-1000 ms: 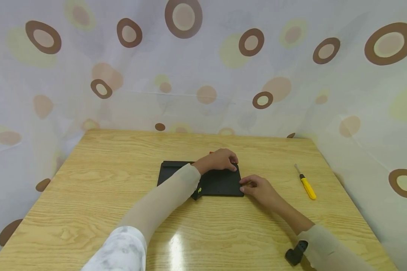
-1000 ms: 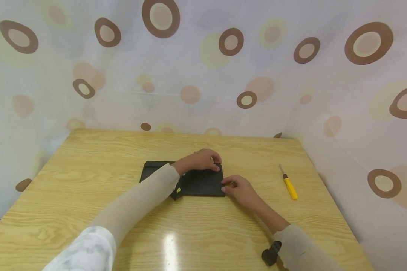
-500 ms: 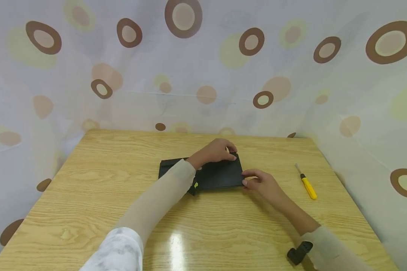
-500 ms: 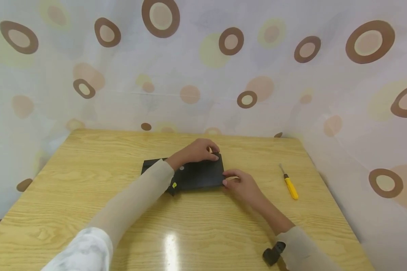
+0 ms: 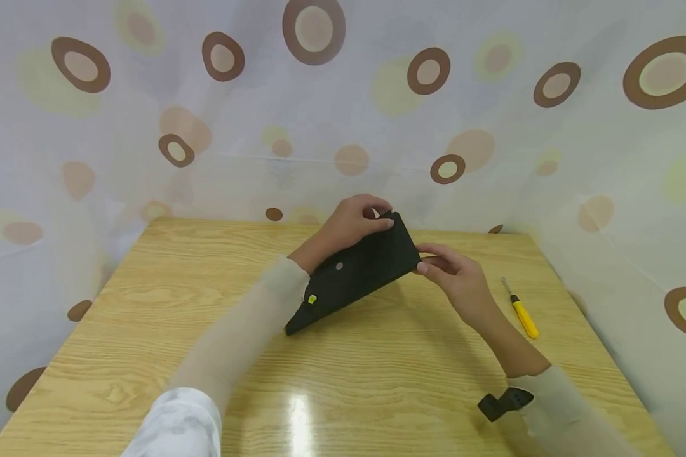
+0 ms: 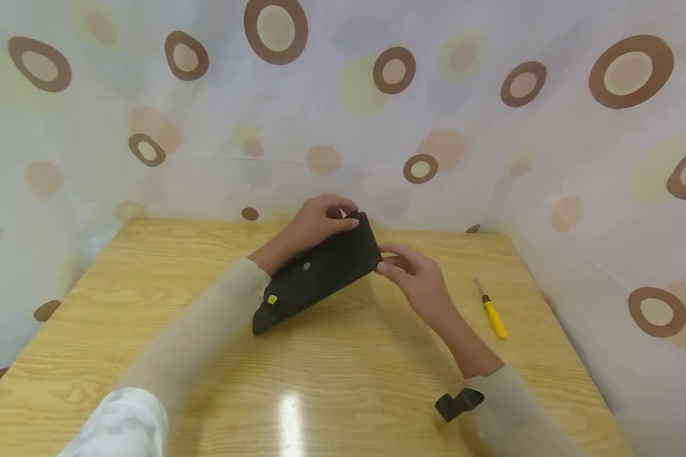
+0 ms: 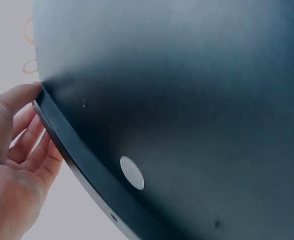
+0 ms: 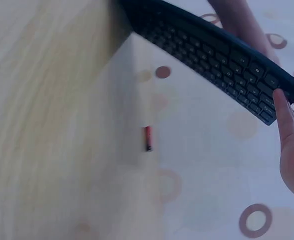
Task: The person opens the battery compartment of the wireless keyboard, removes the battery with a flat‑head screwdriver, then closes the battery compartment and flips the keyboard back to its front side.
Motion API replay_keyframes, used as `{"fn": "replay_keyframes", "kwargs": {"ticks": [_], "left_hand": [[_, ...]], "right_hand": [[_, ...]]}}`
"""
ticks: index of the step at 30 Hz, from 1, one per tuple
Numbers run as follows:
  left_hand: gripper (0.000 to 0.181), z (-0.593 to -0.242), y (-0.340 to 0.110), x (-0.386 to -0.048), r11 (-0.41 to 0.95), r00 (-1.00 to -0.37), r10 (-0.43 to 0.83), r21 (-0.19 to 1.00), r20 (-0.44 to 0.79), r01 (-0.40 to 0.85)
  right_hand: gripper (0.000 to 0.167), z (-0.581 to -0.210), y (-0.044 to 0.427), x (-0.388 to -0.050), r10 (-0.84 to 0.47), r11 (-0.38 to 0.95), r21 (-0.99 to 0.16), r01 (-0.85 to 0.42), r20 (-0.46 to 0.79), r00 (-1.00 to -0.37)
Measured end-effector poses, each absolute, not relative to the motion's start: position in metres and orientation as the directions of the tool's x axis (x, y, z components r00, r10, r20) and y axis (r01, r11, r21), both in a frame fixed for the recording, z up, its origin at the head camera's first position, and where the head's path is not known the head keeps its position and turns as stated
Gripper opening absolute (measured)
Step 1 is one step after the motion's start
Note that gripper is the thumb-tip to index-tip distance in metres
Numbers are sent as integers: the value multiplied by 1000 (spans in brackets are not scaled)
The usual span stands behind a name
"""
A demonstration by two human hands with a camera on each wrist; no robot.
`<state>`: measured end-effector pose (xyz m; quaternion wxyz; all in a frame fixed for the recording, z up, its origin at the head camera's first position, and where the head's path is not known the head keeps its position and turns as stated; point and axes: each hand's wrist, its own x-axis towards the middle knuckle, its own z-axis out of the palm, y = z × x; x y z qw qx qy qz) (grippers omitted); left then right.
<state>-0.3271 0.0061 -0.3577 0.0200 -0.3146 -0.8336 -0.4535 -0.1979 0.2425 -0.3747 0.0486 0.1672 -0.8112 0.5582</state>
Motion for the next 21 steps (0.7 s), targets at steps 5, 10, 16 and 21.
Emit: {"fn": "replay_keyframes", "kwargs": {"ticks": [5, 10, 16, 21], "left_hand": [[30, -343, 0, -320, 276, -805, 417, 786, 421, 554], [28, -329, -5, -312, 158, -807, 371, 825, 460, 542], [29, -319, -12, -303, 60, -806, 341, 844, 484, 532], [26, -318, -17, -295, 11, -802, 312, 843, 509, 538]], "right_hand": [[36, -348, 233, -197, -202, 292, -878, -378, 330, -922], [32, -325, 223, -195, -217, 257, -860, -442, 394, -893], [29, -305, 214, -194, -235, 212, -827, -521, 474, -848], [28, -297, 207, -191, -258, 152, -812, -563, 517, -816]]}}
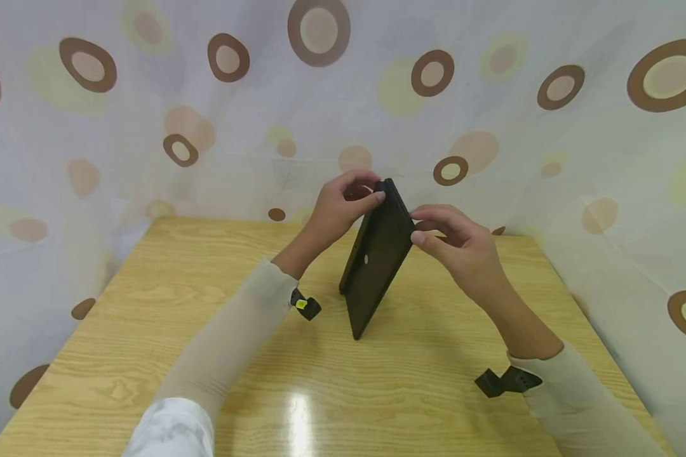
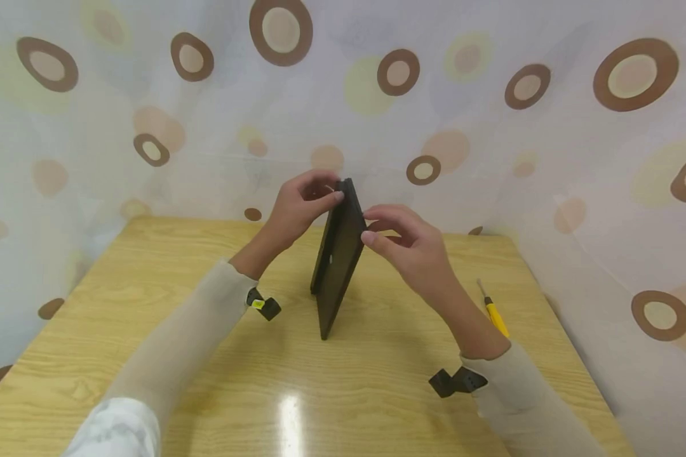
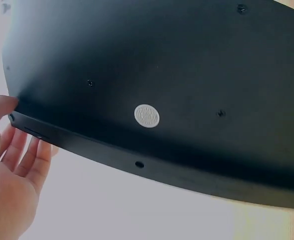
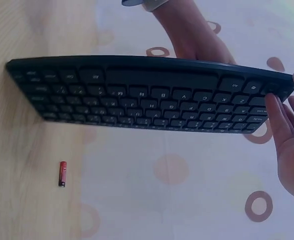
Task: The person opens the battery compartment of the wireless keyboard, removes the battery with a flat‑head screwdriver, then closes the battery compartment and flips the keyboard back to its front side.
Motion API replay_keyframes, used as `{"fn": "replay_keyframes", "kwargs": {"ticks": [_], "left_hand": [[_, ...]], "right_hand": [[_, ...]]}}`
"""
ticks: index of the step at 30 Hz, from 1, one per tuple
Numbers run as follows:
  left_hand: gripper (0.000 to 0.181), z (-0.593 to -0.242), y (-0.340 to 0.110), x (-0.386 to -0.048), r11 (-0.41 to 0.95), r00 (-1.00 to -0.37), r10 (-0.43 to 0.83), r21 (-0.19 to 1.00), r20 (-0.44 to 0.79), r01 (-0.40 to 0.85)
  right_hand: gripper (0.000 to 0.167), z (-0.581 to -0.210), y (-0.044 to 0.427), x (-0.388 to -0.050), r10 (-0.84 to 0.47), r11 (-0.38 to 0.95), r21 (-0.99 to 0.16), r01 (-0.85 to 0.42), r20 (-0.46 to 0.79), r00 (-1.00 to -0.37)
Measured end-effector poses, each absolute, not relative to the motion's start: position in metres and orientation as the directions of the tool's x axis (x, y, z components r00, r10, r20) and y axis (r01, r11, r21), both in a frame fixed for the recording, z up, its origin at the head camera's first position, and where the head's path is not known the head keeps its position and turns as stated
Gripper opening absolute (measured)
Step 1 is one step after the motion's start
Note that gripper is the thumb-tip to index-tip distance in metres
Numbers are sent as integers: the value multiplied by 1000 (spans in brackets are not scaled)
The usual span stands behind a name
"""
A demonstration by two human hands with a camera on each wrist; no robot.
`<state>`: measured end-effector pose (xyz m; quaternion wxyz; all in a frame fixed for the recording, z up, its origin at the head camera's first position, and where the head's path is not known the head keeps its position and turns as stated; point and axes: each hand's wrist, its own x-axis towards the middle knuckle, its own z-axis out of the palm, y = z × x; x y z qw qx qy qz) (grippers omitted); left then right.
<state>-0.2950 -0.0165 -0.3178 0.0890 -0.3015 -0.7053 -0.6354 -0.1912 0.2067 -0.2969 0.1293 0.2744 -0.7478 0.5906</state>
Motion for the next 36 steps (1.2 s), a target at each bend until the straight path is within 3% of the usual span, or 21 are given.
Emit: {"fn": "replay_keyframes", "kwargs": {"ticks": [5, 21, 30, 36], "left_hand": [[28, -319, -20, -289, 7, -797, 303, 836, 522, 549], [31, -320, -34, -283, 36, -807, 290, 836, 515, 547], [40, -315, -37, -268, 81, -788, 298, 808, 539, 583], [38, -314, -43, -261, 85, -784, 322, 808, 531, 583]], "right_hand": [[28, -295, 198, -189, -276, 75, -802, -593, 555, -785], [32, -300, 185, -190, -283, 52, -830, -555, 521, -805], [51, -315, 189, -199, -350, 61, -896, -441, 395, -850], [62, -324, 191, -210, -451, 30, -926, -375, 322, -832]]}}
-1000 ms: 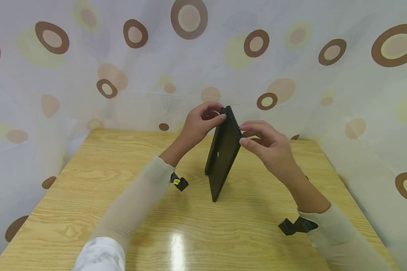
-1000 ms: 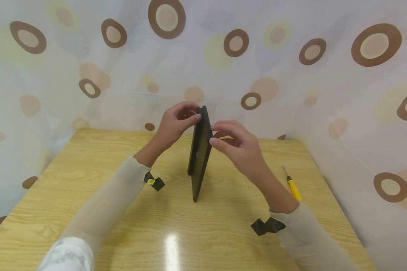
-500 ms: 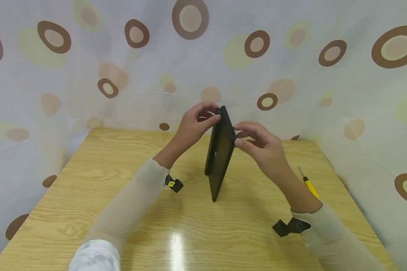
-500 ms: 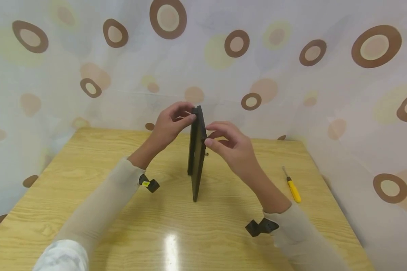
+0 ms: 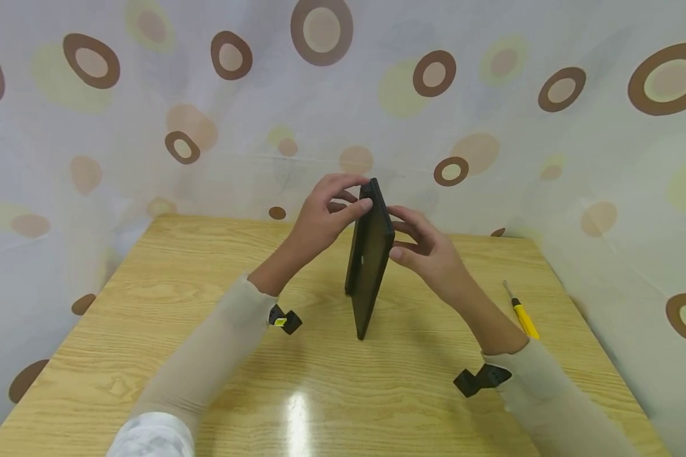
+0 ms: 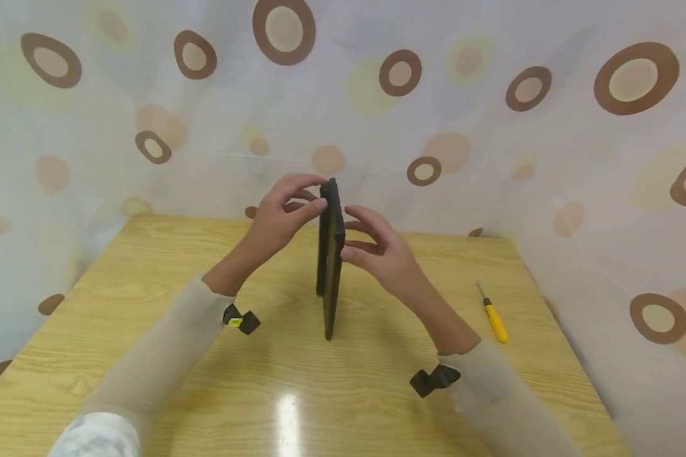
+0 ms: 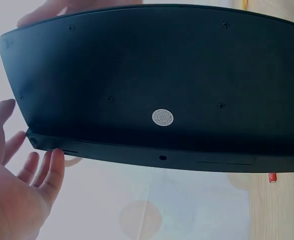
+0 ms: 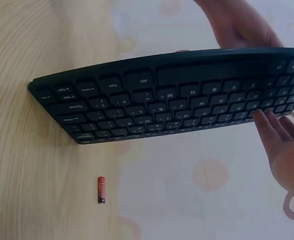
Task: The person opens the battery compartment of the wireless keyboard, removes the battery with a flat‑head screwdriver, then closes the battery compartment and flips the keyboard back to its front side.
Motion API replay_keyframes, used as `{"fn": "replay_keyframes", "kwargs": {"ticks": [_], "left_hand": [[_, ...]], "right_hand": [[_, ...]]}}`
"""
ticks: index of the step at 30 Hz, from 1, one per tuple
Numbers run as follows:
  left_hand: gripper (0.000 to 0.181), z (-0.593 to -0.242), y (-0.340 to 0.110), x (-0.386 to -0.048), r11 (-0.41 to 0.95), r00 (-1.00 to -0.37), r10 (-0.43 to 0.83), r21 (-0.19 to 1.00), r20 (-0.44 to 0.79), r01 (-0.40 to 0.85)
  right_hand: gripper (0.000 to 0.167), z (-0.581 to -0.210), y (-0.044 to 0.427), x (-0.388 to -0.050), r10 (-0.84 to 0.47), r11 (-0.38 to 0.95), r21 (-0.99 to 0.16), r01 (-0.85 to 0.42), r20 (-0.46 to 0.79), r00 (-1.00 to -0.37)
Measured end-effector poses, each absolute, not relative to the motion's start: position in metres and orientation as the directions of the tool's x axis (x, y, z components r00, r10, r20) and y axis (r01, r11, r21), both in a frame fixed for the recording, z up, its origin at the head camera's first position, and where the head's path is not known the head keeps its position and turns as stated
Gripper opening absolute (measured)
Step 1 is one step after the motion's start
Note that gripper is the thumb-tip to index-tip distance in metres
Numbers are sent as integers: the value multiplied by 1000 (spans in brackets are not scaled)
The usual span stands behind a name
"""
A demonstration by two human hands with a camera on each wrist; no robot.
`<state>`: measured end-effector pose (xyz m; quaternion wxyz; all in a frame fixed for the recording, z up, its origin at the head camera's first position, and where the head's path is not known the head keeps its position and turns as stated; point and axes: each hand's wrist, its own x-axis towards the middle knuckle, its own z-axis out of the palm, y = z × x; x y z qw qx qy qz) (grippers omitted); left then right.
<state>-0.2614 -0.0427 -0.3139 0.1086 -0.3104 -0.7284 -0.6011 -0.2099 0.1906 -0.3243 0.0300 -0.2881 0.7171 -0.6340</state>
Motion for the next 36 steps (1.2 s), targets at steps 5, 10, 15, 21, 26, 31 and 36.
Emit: {"fn": "replay_keyframes", "kwargs": {"ticks": [5, 10, 15, 21, 26, 31, 36], "left_hand": [[39, -315, -51, -256, 88, -807, 329, 835, 490, 543], [42, -314, -67, -248, 90, -830, 336, 862, 445, 498], [44, -313, -86, -239, 32, -847, 334, 893, 413, 449], [46, -318, -108, -230, 3, -852, 336, 904, 401, 427], [46, -322, -126, -225, 45, -870, 309, 908, 383, 416], [46, -327, -146, -217, 87, -900, 279, 925, 334, 370], [47, -334, -170, -210, 110, -927, 275, 949, 255, 294]], "right_hand": [[69, -333, 186, -217, -516, 25, -946, -323, 265, -815], [73, -341, 173, -221, -559, 67, -949, -307, 219, -800], [81, -351, 157, -227, -589, 91, -948, -304, 195, -784], [84, -370, 147, -232, -625, 187, -931, -314, 134, -769], [86, -389, 143, -234, -649, 238, -922, -306, 83, -756], [94, -408, 142, -233, -662, 307, -910, -279, 6, -749], [100, -422, 143, -231, -622, 428, -874, -229, -101, -777]]}}
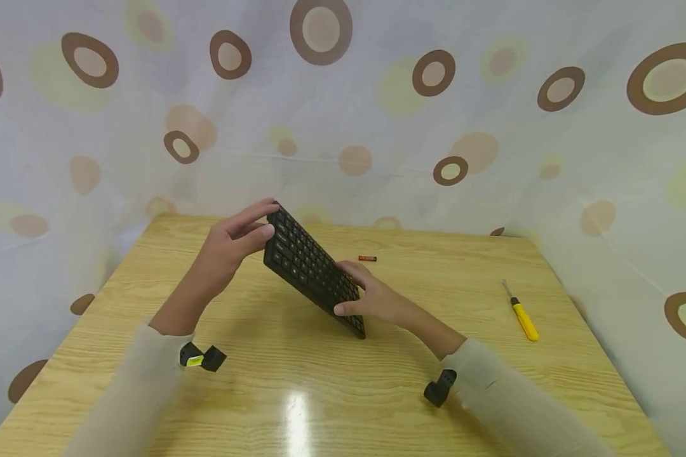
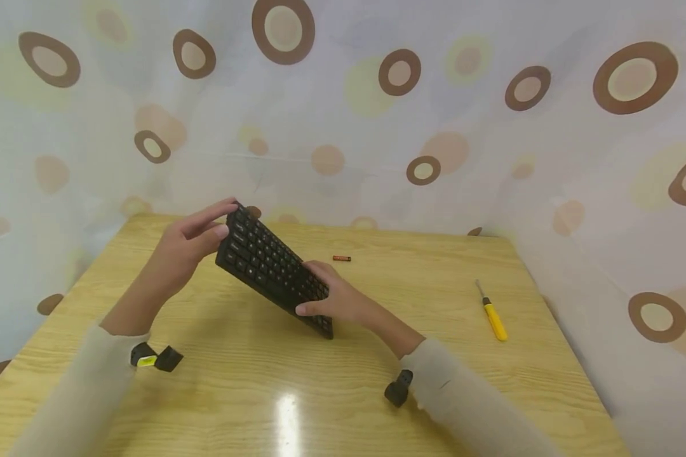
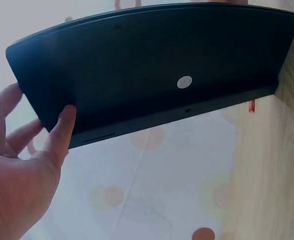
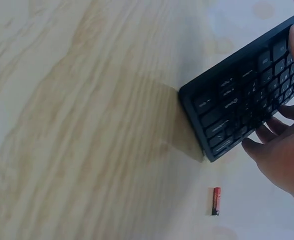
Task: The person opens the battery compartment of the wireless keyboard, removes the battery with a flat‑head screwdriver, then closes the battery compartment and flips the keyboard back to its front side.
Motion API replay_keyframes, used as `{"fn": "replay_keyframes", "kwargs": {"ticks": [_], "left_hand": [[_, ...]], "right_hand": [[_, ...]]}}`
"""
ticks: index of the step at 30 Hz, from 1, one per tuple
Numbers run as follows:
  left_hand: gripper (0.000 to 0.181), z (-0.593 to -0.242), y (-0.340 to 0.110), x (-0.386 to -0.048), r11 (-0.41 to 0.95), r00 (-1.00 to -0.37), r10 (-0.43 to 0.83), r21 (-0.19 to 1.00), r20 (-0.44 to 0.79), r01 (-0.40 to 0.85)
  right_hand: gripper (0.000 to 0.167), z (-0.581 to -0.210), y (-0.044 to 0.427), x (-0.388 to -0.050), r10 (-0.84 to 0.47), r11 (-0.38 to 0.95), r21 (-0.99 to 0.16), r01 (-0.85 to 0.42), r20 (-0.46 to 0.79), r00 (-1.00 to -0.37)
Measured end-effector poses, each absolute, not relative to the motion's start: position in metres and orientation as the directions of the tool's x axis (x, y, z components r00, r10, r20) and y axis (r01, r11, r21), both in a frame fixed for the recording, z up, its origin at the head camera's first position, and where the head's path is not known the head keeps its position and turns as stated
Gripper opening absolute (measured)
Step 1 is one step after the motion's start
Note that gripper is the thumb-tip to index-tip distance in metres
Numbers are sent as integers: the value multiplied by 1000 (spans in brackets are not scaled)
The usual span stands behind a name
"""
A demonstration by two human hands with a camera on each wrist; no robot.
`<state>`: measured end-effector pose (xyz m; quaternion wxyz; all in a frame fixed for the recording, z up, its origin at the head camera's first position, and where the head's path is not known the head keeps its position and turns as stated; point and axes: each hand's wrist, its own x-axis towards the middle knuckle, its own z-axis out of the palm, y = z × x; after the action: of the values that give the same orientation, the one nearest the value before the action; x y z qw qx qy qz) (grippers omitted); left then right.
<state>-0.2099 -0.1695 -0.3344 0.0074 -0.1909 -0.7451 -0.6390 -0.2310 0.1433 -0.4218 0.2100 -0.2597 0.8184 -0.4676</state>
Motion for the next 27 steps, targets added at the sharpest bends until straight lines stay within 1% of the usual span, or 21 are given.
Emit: {"fn": "replay_keyframes", "kwargs": {"ticks": [3, 8, 13, 19, 27], "left_hand": [[50, -340, -185, -206, 139, -940, 282, 962, 191, 237], [54, -351, -202, -200, 189, -957, 276, 972, 86, 142], [57, -364, -207, -197, 174, -960, 279, 981, 31, 83], [57, -373, -210, -198, 139, -960, 279, 988, 29, 71], [62, -385, -208, -200, 175, -957, 289, 983, -5, 48]], "right_hand": [[104, -427, 146, -231, -602, 484, -844, -232, -128, -789], [117, -433, 153, -235, -607, 538, -794, -284, -131, -784], [127, -436, 157, -239, -616, 591, -735, -333, -144, -774], [127, -437, 153, -240, -611, 634, -681, -365, -153, -776], [126, -439, 160, -240, -589, 674, -634, -379, -151, -794]]}}
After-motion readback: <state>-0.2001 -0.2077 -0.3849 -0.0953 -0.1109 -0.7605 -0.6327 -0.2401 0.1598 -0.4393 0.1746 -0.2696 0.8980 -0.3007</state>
